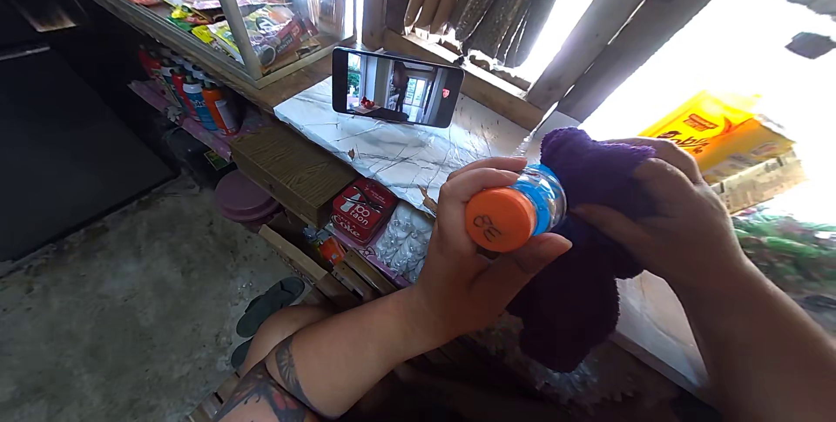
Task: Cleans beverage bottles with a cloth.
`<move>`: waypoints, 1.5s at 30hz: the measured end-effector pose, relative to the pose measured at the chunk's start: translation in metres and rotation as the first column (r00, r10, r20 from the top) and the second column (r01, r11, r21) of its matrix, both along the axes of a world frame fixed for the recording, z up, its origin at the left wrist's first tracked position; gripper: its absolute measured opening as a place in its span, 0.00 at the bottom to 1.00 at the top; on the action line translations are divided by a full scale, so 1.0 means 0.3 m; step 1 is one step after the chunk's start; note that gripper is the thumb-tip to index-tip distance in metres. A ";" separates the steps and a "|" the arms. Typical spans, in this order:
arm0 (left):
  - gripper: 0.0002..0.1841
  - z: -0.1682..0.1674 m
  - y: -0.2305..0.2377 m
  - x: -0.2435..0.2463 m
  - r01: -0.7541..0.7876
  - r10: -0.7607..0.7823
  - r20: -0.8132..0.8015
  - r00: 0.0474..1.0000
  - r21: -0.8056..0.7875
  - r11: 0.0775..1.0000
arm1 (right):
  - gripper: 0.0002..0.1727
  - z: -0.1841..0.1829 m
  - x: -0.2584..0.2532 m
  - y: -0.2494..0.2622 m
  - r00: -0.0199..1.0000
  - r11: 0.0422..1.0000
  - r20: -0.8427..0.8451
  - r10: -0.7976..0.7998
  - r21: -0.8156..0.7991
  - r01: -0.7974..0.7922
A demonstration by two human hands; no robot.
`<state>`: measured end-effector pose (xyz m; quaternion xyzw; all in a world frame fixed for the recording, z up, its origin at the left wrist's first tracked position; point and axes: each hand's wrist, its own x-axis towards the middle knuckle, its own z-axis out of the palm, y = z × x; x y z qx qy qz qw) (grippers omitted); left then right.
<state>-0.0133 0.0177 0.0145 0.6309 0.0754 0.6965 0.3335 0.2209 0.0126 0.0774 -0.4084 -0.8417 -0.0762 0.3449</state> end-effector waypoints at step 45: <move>0.22 0.002 -0.017 -0.004 0.140 -0.110 -0.179 0.978 0.165 0.976 | 0.24 -0.005 0.050 0.027 0.972 0.966 0.010 -0.235 -0.113 0.235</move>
